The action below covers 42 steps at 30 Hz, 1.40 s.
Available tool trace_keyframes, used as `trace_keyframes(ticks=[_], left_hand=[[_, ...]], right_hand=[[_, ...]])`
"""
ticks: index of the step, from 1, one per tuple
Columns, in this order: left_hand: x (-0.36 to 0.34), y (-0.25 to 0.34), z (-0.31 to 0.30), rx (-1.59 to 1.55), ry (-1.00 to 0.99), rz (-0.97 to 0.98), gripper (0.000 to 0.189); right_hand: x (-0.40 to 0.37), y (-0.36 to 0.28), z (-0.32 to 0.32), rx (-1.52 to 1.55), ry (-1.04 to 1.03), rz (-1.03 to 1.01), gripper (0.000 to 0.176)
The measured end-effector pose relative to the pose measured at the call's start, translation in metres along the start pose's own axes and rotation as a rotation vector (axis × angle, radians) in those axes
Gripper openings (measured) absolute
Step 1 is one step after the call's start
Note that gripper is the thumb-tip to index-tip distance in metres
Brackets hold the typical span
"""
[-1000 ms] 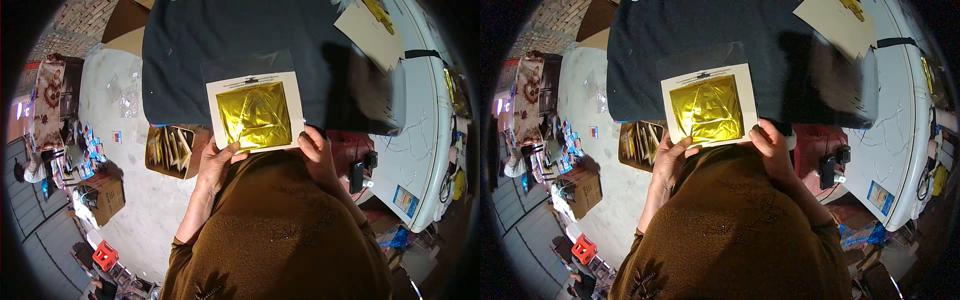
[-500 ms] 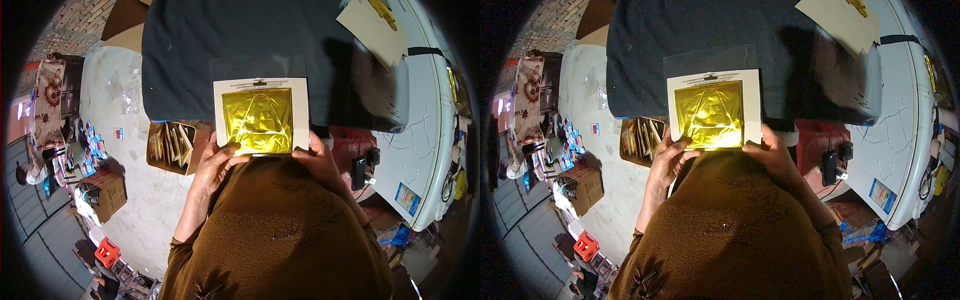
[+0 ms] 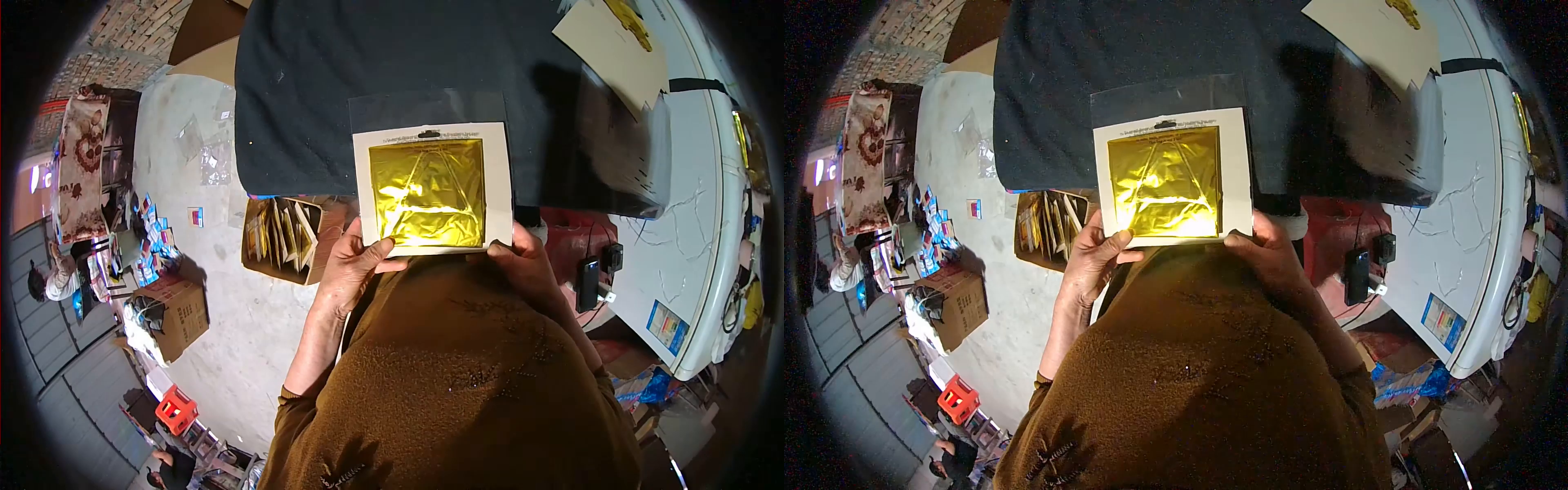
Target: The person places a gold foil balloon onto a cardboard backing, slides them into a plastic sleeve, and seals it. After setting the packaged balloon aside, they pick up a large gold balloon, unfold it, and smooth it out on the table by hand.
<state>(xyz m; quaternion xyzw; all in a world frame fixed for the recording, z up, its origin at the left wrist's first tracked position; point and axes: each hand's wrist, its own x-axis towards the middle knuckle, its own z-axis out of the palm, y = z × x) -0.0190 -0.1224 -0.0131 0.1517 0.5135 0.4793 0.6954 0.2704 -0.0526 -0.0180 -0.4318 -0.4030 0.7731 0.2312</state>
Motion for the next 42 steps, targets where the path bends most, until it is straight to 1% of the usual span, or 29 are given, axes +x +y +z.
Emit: trace_keyframes(ticks=[4,7,9,10,13,16,19,20,23,24,27,28,31,34,37,40,42], left_hand=[[0.0,0.007,0.007,0.052,0.012,0.02,0.042],[0.001,0.008,0.007,0.065,-0.007,0.028,0.043],[0.003,0.013,0.006,0.038,-0.042,0.005,0.046],[0.005,0.011,0.006,0.004,-0.008,0.012,0.043],[0.011,0.011,0.007,-0.133,0.006,0.005,0.038],[0.017,0.004,0.003,-0.036,0.026,0.011,0.033],[0.014,0.003,0.002,0.01,0.026,-0.001,0.031],[0.012,0.004,0.003,0.019,0.023,-0.007,0.031],[0.007,0.008,0.001,0.053,-0.022,-0.048,0.032],[0.007,0.01,-0.005,0.071,-0.092,-0.075,0.037],[0.005,0.007,0.001,-0.021,-0.016,0.04,0.044],[0.006,0.009,-0.003,0.024,-0.06,0.03,0.049],[0.008,0.011,-0.003,0.115,-0.126,-0.008,0.052],[0.009,0.005,0.0,0.029,-0.055,-0.013,0.054],[0.01,0.002,0.001,0.024,-0.037,-0.004,0.054],[0.009,0.001,0.002,0.082,-0.049,-0.014,0.054],[0.01,0.001,0.002,0.111,-0.064,-0.033,0.054]], right_hand=[[0.004,0.009,0.0,0.053,0.034,-0.002,0.036],[0.004,0.004,0.002,0.053,0.093,0.079,0.028],[0.005,-0.002,0.007,0.045,0.127,0.007,0.022],[0.006,-0.003,0.009,0.048,0.165,0.003,0.021],[0.01,0.002,0.0,-0.061,0.179,0.064,0.03],[0.012,0.004,0.003,-0.025,0.22,-0.02,0.031],[0.012,0.011,-0.001,-0.073,0.22,-0.094,0.032],[0.01,0.012,-0.002,-0.047,0.188,-0.091,0.033],[0.005,0.002,0.004,0.025,0.104,-0.072,0.036],[0.005,0.0,0.005,0.045,0.083,-0.057,0.036],[0.005,-0.001,0.007,0.083,0.077,-0.02,0.036],[0.006,-0.002,0.007,0.09,0.084,-0.009,0.036],[0.007,0.001,0.004,-0.074,0.1,-0.044,0.036],[0.001,-0.013,0.012,0.132,0.092,-0.017,0.036],[-0.004,-0.015,0.007,0.068,0.0,-0.094,0.041],[0.005,-0.006,0.008,0.031,0.131,-0.009,0.028],[0.007,-0.009,0.012,0.064,0.176,0.014,0.027]])
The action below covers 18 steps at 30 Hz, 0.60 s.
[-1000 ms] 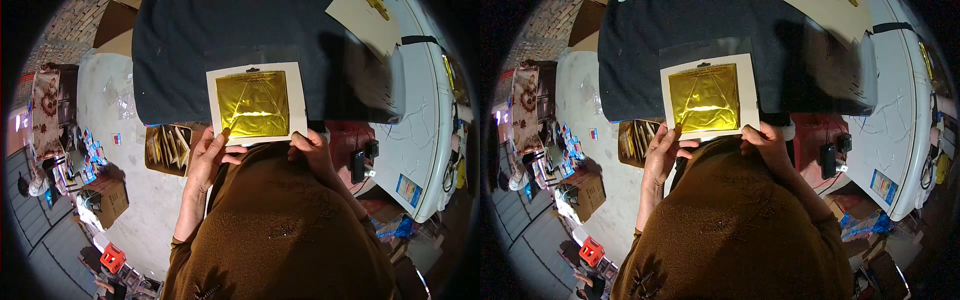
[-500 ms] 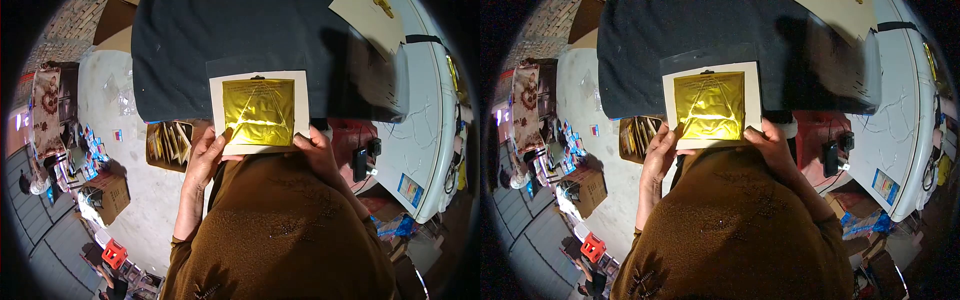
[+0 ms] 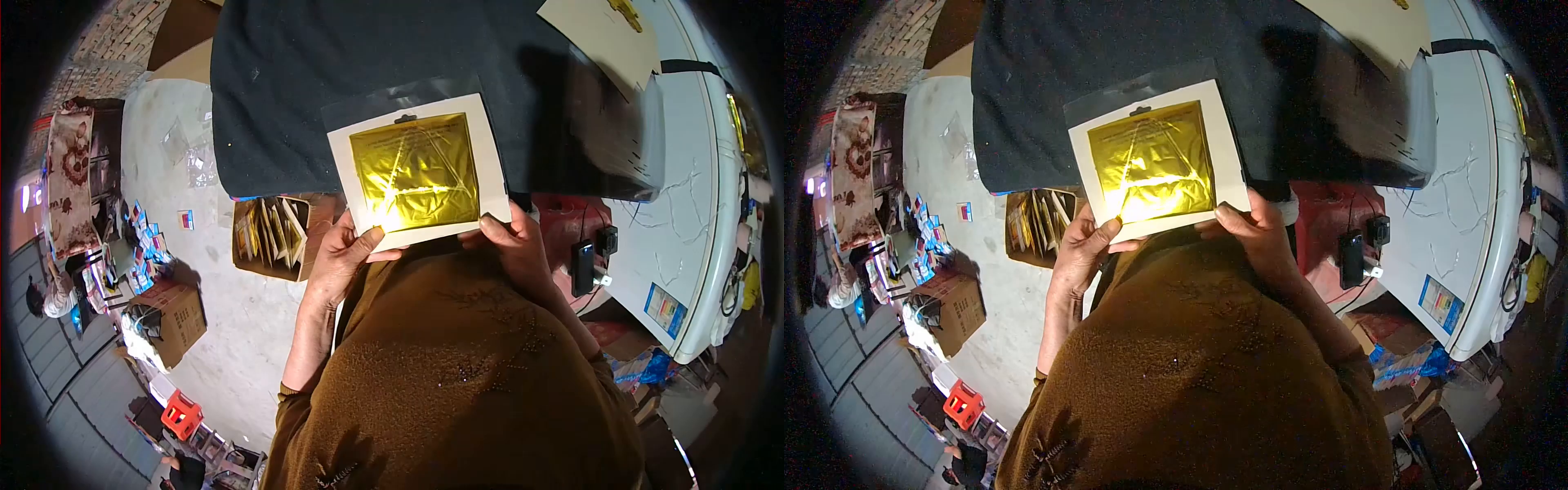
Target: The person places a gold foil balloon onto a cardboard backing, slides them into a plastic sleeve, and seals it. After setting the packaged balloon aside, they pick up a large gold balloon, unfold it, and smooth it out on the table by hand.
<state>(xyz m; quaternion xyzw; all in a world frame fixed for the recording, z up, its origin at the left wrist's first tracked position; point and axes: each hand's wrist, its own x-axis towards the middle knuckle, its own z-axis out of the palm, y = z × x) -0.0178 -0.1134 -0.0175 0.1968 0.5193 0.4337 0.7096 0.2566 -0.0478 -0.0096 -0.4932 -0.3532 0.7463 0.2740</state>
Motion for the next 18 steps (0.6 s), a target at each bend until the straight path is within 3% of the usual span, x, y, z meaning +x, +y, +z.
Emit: trace_keyframes(ticks=[8,12,15,18], left_hand=[[-0.001,0.004,0.005,-0.102,-0.002,0.036,0.042],[0.0,-0.008,-0.003,0.039,0.009,0.051,0.062],[0.003,-0.016,-0.003,-0.009,0.026,0.098,0.046],[0.0,-0.011,0.0,-0.023,0.06,0.1,0.046]], right_hand=[[0.002,0.001,0.004,-0.022,0.105,-0.038,0.029],[0.004,0.003,-0.002,-0.096,0.08,-0.053,0.029],[0.005,0.005,-0.005,-0.095,0.06,-0.031,0.03],[0.004,0.009,-0.017,-0.204,0.034,-0.087,0.034]])
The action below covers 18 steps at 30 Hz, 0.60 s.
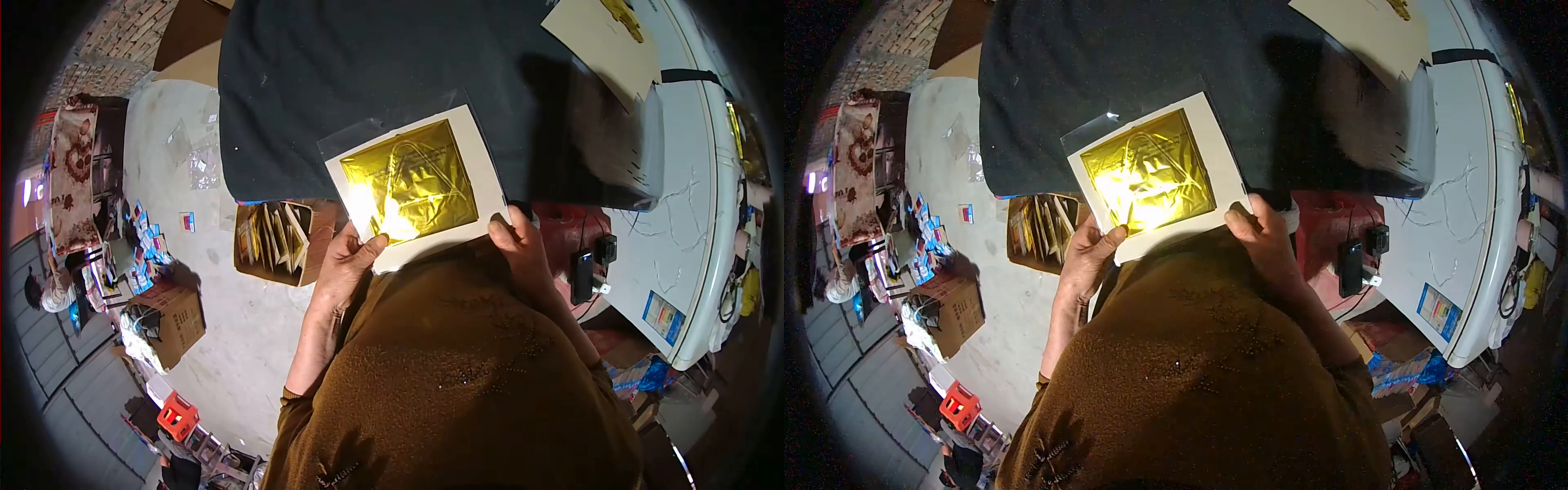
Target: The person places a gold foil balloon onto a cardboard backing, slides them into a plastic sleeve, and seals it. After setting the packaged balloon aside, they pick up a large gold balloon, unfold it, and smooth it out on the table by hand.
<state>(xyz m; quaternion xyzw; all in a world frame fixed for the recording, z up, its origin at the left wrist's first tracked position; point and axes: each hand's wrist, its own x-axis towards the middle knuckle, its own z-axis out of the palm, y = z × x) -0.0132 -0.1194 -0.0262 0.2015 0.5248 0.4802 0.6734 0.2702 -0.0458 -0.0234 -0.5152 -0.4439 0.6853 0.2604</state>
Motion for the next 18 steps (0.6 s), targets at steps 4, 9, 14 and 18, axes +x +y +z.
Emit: trace_keyframes(ticks=[4,9,14,18], left_hand=[[-0.005,0.013,-0.005,-0.086,-0.029,-0.212,0.051],[-0.015,0.003,-0.013,-0.151,-0.149,-0.091,0.06],[-0.021,0.005,-0.013,-0.047,-0.158,-0.092,0.057],[-0.018,0.008,-0.006,0.084,-0.094,-0.089,0.046]], right_hand=[[-0.003,-0.016,-0.005,0.036,-0.069,-0.038,0.036],[-0.004,-0.008,-0.006,0.103,-0.124,0.011,0.033],[-0.007,-0.002,-0.006,0.145,-0.113,0.011,0.029],[-0.008,-0.002,0.0,0.143,0.015,0.039,0.022]])
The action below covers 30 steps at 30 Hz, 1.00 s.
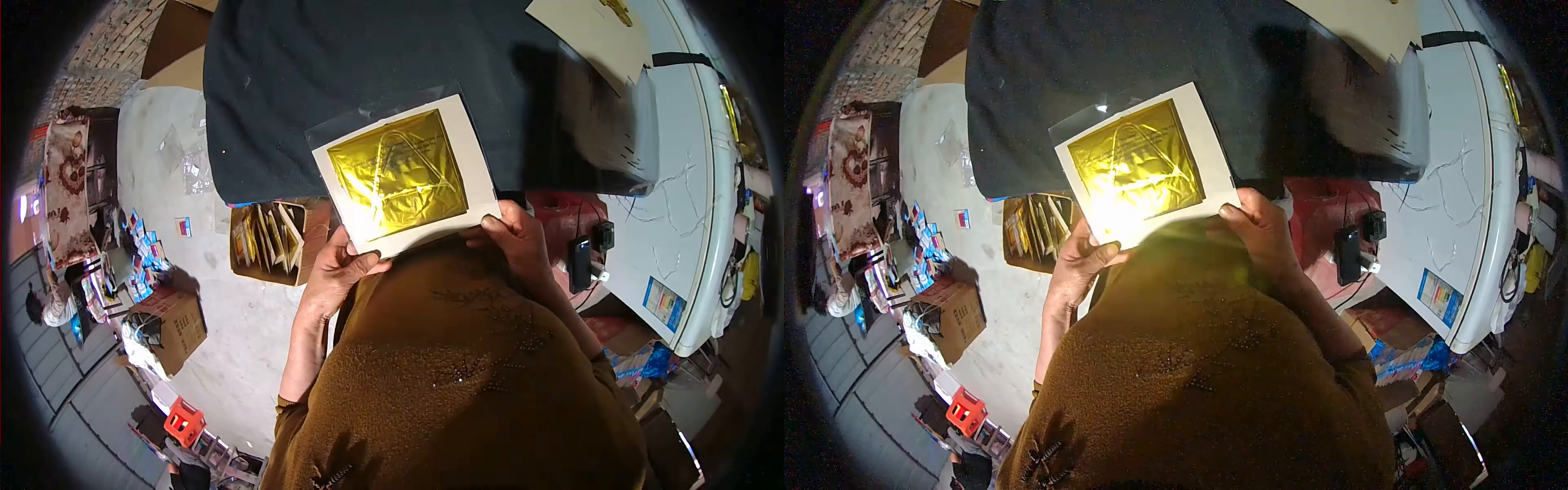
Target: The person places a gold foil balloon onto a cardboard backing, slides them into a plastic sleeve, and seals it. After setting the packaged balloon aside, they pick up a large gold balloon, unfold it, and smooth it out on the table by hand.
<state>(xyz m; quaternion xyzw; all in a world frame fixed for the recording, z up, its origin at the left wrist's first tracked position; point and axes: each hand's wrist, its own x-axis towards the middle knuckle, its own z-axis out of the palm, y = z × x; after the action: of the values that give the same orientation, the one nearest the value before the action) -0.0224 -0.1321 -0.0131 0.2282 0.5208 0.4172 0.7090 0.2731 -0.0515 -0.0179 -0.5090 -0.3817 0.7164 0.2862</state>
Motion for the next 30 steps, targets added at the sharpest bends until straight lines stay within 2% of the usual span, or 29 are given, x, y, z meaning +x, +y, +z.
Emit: trace_keyframes(ticks=[3,5,8,11,14,17,19,26,30], left_hand=[[0.002,0.006,0.004,0.083,0.019,-0.01,0.04],[0.004,0.003,0.0,0.109,0.028,-0.048,0.038],[0.006,0.004,0.002,0.1,0.023,-0.092,0.036],[0.009,0.007,0.003,0.061,0.035,-0.112,0.035],[0.008,0.008,0.004,0.021,0.029,-0.061,0.036],[0.004,0.007,0.004,0.032,-0.036,0.062,0.039],[0.004,0.004,0.002,0.042,-0.087,0.117,0.041],[0.003,0.003,0.002,0.097,-0.021,0.022,0.039],[0.005,0.003,0.005,0.109,0.017,0.002,0.033]], right_hand=[[0.003,0.0,0.001,-0.019,0.049,-0.024,0.015],[0.001,-0.008,0.006,-0.025,0.098,0.024,0.018],[0.007,0.0,0.0,-0.114,0.086,-0.025,0.023],[0.007,-0.007,0.0,-0.175,0.061,0.088,0.015],[0.008,-0.004,0.002,-0.094,-0.053,-0.108,0.02],[0.004,-0.007,-0.005,-0.129,-0.177,-0.084,0.031],[0.002,-0.006,-0.002,-0.142,-0.146,-0.097,0.031],[-0.001,0.0,0.003,-0.206,-0.061,-0.129,0.031],[0.004,0.012,0.007,-0.242,0.05,-0.235,0.02]])
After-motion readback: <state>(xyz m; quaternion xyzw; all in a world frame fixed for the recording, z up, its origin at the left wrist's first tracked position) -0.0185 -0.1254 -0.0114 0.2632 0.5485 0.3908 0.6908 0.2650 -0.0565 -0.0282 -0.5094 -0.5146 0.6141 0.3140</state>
